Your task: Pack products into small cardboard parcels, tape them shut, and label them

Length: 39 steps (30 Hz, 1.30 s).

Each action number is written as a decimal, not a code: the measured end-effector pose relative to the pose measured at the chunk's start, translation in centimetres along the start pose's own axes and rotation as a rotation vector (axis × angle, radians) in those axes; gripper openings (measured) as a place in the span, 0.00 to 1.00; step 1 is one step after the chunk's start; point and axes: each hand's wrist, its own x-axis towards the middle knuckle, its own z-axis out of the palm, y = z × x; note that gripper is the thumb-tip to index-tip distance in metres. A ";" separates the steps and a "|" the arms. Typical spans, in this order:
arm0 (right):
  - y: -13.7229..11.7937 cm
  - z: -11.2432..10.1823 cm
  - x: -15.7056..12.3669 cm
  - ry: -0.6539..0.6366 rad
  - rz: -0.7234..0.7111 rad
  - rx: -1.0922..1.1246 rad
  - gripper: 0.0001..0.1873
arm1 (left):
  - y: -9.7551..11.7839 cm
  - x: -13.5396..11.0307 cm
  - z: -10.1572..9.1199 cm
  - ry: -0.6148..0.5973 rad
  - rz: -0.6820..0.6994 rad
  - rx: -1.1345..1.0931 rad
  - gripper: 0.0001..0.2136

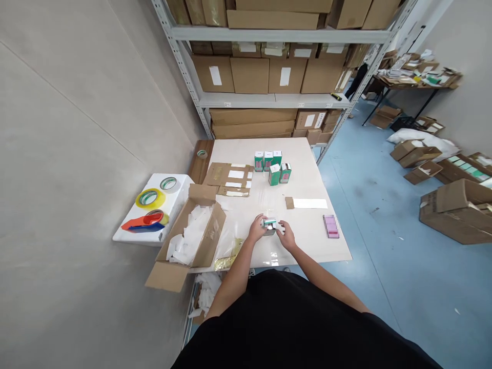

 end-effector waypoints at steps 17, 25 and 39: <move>1.1 1.7 -0.6 -0.118 0.018 -0.043 0.32 | 0.6 -1.3 0.4 -0.069 -0.068 0.087 0.22; 1.4 2.5 -1.3 -0.167 0.034 -0.103 0.38 | 0.1 -3.2 0.5 -0.105 -0.056 0.063 0.32; -3.0 7.3 6.2 -0.187 -0.024 -0.176 0.40 | -0.1 0.7 -4.7 0.099 -0.103 0.056 0.33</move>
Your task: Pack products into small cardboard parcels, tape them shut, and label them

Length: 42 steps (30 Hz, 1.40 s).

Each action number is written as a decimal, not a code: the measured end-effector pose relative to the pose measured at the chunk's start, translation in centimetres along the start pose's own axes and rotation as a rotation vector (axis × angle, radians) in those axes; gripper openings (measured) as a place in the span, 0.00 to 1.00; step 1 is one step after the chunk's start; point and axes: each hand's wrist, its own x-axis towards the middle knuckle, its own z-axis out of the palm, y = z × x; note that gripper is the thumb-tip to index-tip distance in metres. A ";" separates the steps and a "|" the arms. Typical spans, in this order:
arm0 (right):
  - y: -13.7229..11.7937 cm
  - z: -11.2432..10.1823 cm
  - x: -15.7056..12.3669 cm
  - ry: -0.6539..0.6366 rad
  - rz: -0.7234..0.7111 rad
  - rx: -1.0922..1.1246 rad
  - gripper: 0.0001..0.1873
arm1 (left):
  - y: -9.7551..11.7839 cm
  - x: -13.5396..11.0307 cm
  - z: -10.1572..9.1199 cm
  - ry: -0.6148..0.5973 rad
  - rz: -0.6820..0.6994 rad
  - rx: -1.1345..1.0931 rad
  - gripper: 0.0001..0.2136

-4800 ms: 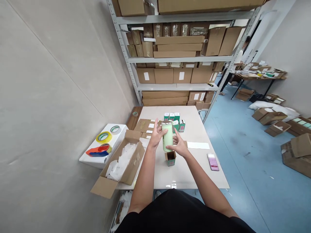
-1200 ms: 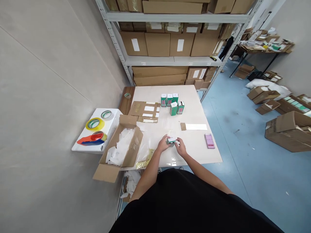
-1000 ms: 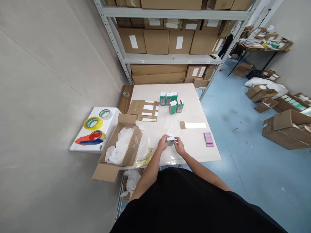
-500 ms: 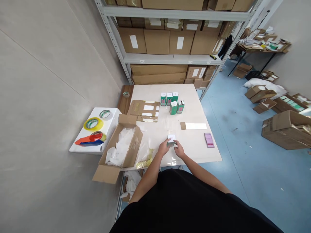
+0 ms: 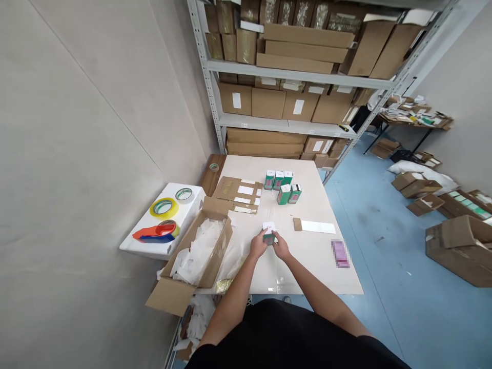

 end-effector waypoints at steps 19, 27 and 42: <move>-7.0 0.9 1.9 0.106 -0.280 -0.162 0.34 | 0.1 1.1 -8.4 0.365 0.155 -0.252 0.30; -16.1 5.6 0.1 0.064 -0.684 -0.159 0.24 | 4.7 -4.7 -21.5 0.886 0.399 -0.307 0.12; -38.6 27.1 1.6 -0.514 -0.776 -0.586 0.33 | -2.0 -19.1 -30.9 1.390 0.139 -0.156 0.15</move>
